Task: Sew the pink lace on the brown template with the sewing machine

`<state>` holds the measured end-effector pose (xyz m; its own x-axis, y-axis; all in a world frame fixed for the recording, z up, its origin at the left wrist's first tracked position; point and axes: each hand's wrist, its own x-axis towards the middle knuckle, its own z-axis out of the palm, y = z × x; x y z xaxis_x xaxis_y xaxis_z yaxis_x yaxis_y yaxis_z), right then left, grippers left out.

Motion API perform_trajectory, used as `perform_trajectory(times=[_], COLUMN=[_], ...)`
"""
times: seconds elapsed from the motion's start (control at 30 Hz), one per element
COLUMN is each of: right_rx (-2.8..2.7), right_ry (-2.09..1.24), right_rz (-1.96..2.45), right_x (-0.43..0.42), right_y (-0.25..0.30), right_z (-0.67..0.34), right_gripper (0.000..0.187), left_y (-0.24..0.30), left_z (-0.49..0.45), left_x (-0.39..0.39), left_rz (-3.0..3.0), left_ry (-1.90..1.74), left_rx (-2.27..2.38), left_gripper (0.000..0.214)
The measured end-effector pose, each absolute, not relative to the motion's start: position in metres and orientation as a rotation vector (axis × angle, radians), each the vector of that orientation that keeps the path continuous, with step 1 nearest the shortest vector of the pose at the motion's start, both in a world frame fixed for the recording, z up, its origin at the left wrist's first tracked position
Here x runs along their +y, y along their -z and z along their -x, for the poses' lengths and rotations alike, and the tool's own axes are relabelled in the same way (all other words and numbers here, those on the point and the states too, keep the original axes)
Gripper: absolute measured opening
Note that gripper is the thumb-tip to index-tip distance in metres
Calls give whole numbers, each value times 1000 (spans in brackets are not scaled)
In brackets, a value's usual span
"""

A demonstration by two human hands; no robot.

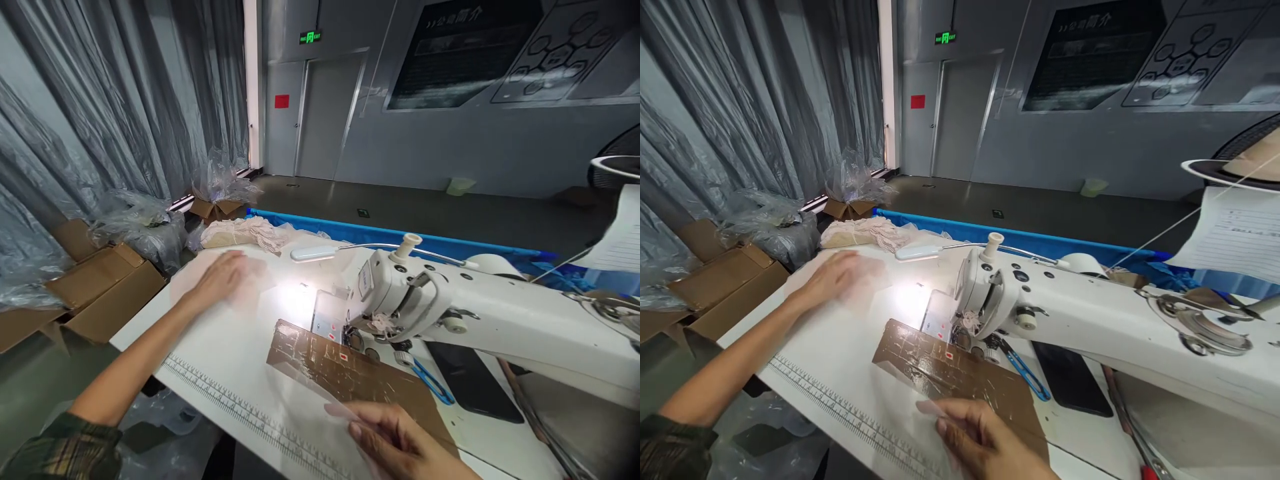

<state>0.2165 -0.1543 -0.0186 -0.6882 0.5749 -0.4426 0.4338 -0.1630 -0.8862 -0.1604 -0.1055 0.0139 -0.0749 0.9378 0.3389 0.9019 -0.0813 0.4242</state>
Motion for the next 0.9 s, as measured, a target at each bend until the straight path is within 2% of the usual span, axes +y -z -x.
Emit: perform_trajectory(times=[0.17, 0.23, 0.3, 0.4, 0.5, 0.7, 0.9], right_rx=[-2010, -2033, -2024, -1943, -1887, -1786, -1613], right_ry=[-2011, -1978, -1926, -1866, -1826, -1641, -1609], right_rz=[1116, 1114, 1122, 1216, 1322, 1341, 1298], right_x=[-143, -138, -133, -122, -107, -90, -98], right_y=[5, 2, 3, 11, 19, 34, 42], right_z=[-193, -190, -193, -207, -220, -224, -222], right_gripper=[59, 52, 48, 53, 55, 55, 54], left_y=[-16, -11, -2, 10, 17, 23, 25], left_z=[60, 33, 20, 20, 29, 35, 31], left_x=[-137, -138, -133, -121, -113, -106, -101], left_rz=[-2216, -2121, -1997, -1815, -1702, -1278, -1145], left_ry=[-609, -425, -294, -227, -413, -711, -982], left_rx=[1016, 814, 831, 911, 912, 1064, 1262], left_gripper=[42, 41, 42, 40, 37, 49, 41])
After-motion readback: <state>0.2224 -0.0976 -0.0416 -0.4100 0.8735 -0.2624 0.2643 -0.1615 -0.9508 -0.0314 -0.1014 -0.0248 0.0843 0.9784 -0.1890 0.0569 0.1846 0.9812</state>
